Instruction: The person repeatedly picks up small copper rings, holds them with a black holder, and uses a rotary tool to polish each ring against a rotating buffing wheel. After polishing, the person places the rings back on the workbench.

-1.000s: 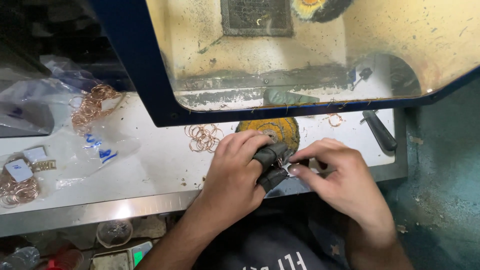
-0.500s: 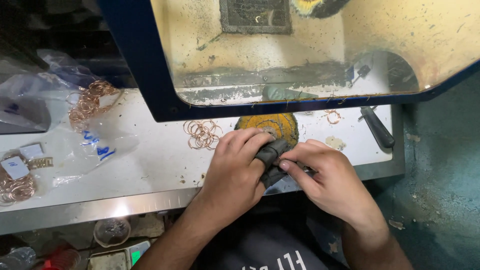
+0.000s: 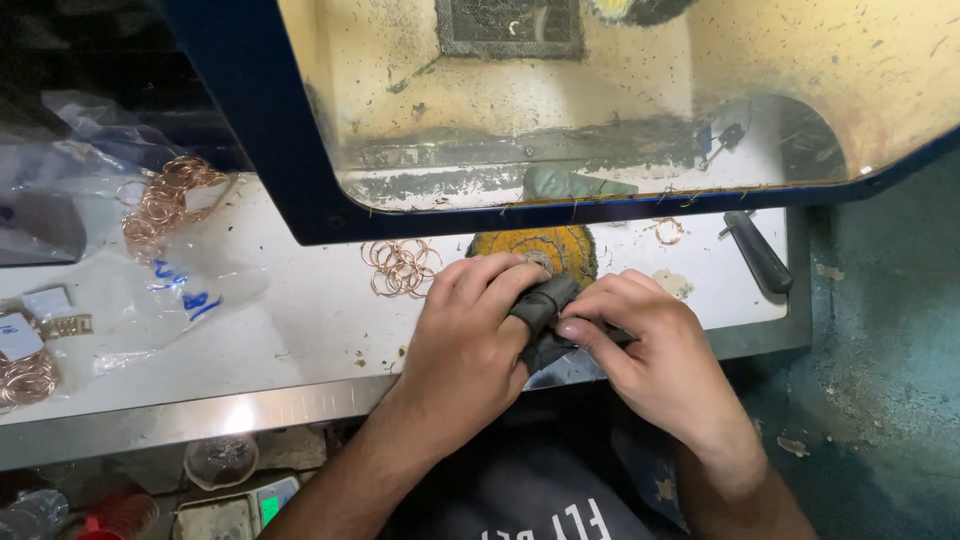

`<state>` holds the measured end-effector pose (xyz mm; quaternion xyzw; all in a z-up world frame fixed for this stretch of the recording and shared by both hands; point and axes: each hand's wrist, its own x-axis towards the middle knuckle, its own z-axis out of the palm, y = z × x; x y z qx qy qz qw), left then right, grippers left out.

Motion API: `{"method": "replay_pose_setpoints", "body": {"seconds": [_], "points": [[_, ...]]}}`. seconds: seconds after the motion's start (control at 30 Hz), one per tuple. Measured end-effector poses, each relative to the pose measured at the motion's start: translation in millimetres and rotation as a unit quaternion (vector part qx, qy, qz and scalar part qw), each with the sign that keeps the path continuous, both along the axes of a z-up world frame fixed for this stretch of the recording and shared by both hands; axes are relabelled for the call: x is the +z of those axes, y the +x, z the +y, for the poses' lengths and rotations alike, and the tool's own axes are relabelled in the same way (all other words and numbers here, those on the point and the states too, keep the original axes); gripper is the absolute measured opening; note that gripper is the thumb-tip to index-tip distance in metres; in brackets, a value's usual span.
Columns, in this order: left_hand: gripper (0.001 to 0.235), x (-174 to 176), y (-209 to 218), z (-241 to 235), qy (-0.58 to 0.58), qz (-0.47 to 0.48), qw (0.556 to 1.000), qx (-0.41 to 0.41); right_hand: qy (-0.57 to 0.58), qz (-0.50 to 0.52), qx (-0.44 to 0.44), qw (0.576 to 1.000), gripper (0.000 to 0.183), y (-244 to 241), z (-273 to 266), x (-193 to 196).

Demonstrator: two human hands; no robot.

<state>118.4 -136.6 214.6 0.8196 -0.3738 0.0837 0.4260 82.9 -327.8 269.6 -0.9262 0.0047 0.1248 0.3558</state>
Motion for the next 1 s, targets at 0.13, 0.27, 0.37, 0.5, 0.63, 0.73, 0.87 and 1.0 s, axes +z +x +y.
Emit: {"method": "replay_pose_setpoints", "body": {"seconds": [0.13,0.27,0.37,0.5,0.63,0.73,0.87,1.0], "points": [[0.034,0.7,-1.2,0.7,0.013,0.005,1.0,-0.006,0.005,-0.018,0.008,1.0,0.018,-4.2,-5.2,-2.3],[0.03,0.2,-0.6,1.0,0.018,0.005,1.0,-0.01,-0.003,-0.061,-0.054,0.997,0.01,-8.8,-14.0,0.8],[0.028,2.2,1.3,1.7,0.015,0.007,1.0,-0.016,-0.038,-0.076,0.024,0.996,0.015,-6.6,-16.4,3.5],[0.022,1.2,0.4,1.3,0.022,0.01,1.0,-0.013,-0.066,-0.081,0.076,0.992,0.018,-12.3,-11.1,-1.7],[0.029,0.3,0.0,2.6,0.025,0.012,1.0,-0.012,-0.081,-0.117,0.074,0.987,0.022,-17.6,-10.1,-8.7],[0.031,0.4,0.3,2.1,0.021,0.007,1.0,-0.008,-0.133,-0.147,0.095,0.976,0.024,-21.5,-8.7,-11.2],[0.034,-0.3,-0.2,1.7,0.021,0.009,1.0,-0.011,-0.201,-0.162,0.109,0.96,0.022,-25.1,-2.8,-7.2],[0.029,1.9,0.7,2.2,0.019,0.006,1.0,-0.015,-0.185,-0.174,0.101,0.962,0.024,-21.8,-8.0,0.0]]}}
